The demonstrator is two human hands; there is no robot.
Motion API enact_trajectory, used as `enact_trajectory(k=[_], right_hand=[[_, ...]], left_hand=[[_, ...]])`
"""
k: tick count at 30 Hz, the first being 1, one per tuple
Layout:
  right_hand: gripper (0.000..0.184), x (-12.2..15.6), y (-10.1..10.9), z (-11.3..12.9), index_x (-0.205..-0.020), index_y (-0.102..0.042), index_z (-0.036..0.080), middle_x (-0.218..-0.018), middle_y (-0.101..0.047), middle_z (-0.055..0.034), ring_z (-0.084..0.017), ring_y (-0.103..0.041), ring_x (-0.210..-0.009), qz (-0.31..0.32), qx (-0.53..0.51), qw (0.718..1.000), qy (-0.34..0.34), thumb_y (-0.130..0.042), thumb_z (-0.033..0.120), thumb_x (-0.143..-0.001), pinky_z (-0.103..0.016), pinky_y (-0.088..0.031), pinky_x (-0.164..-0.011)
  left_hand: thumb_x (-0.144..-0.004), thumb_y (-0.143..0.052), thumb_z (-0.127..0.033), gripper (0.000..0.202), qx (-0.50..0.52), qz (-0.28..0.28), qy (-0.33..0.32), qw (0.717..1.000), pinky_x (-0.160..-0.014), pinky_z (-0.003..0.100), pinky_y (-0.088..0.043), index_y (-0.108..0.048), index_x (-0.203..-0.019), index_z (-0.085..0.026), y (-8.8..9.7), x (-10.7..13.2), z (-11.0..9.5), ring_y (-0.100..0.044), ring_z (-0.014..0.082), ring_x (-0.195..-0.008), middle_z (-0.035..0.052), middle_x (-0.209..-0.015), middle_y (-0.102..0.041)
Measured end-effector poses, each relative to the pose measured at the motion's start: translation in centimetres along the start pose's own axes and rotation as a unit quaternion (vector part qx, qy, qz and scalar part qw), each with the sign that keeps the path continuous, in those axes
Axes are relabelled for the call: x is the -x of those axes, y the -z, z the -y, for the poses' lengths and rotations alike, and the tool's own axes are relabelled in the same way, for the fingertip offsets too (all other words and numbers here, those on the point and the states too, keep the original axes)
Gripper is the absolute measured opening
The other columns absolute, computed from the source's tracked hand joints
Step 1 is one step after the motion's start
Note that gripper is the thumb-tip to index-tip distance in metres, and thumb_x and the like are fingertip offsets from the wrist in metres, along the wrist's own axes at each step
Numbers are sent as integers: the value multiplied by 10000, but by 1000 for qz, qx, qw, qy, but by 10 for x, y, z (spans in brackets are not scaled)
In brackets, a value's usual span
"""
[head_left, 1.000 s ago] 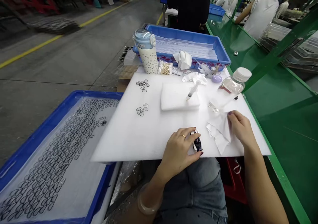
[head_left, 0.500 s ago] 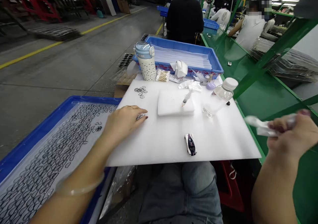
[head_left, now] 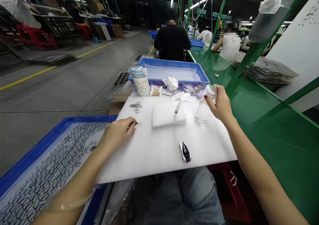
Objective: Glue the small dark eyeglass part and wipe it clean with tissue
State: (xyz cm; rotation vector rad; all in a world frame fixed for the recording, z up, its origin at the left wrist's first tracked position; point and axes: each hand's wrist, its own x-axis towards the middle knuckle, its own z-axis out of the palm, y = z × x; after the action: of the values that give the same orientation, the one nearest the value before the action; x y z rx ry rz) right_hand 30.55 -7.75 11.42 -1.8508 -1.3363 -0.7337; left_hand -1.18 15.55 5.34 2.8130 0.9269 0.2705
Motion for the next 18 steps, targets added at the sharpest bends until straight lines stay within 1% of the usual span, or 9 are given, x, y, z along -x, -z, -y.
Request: enact_trajectory(k=[3,5,6,7,9,10,12,14,18], right_hand=[[367,15,-2,-10,-1154,-521,198,-1064,-632,-112,-260,-611,-957,-24,-25,999,-11,-589,427,-875,-396,-502,-835],[408,24,0,-19,-1103,-563,199,-1023,-646,-86,-247,-614,-942,-88,-81,989,-90,-684,444,-800,-396,-497,-884],[426,28,1,-24,-1068,-582,200,-983,-646,-61,-229,-612,-915,-141,-130,968,-160,-734,443,-753,-386,-498,-893],[422,31,2,-30,-1027,-591,200,-933,-636,-34,-205,-607,-874,-199,-185,934,-234,-760,442,-724,-370,-506,-884],[345,37,1,-43,-925,-580,196,-824,-593,11,-157,-590,-770,-291,-280,845,-351,-733,449,-747,-331,-533,-813],[302,41,0,-49,-871,-561,195,-776,-567,25,-140,-581,-721,-315,-311,809,-386,-696,449,-779,-313,-545,-763],[250,47,-3,-61,-781,-516,198,-705,-530,41,-122,-572,-645,-325,-342,771,-428,-628,417,-827,-290,-559,-667],[211,54,-5,-70,-732,-501,197,-677,-534,44,-122,-588,-623,-317,-372,737,-467,-632,340,-815,-285,-571,-617],[137,65,-1,-80,-728,-522,190,-692,-584,26,-152,-639,-651,-287,-414,696,-512,-633,247,-784,-329,-593,-589]], left_hand=[[-937,-327,-370,424,28,-42,-42,998,-678,358,-478,-682,-1032,-158,-4,14,-7,-709,294,-745,113,-862,-762],[-951,-356,-355,385,57,-31,-101,993,-698,345,-500,-688,-1023,-174,-8,25,-13,-716,269,-747,86,-873,-769],[-956,-368,-325,361,63,-23,-132,989,-707,339,-512,-692,-1021,-180,-10,31,-16,-719,259,-758,78,-887,-771],[-956,-375,-276,342,59,-19,-159,985,-712,334,-521,-696,-1024,-181,-12,35,-20,-721,253,-777,76,-904,-772],[-927,-380,-143,335,18,-28,-200,979,-698,334,-532,-699,-1027,-168,-18,43,-29,-715,258,-833,88,-928,-761],[-897,-383,-75,349,-13,-38,-216,976,-685,337,-533,-700,-1016,-157,-20,46,-33,-708,264,-850,97,-928,-751],[-838,-395,25,372,-74,-57,-244,965,-659,341,-533,-702,-971,-139,-26,51,-43,-691,267,-833,104,-899,-728],[-809,-415,75,378,-117,-80,-280,950,-655,339,-539,-702,-960,-120,-32,56,-51,-680,255,-784,102,-867,-716],[-816,-415,110,432,-147,-138,-329,922,-617,311,-535,-673,-1115,-64,-44,63,-60,-672,225,-698,92,-806,-714]])
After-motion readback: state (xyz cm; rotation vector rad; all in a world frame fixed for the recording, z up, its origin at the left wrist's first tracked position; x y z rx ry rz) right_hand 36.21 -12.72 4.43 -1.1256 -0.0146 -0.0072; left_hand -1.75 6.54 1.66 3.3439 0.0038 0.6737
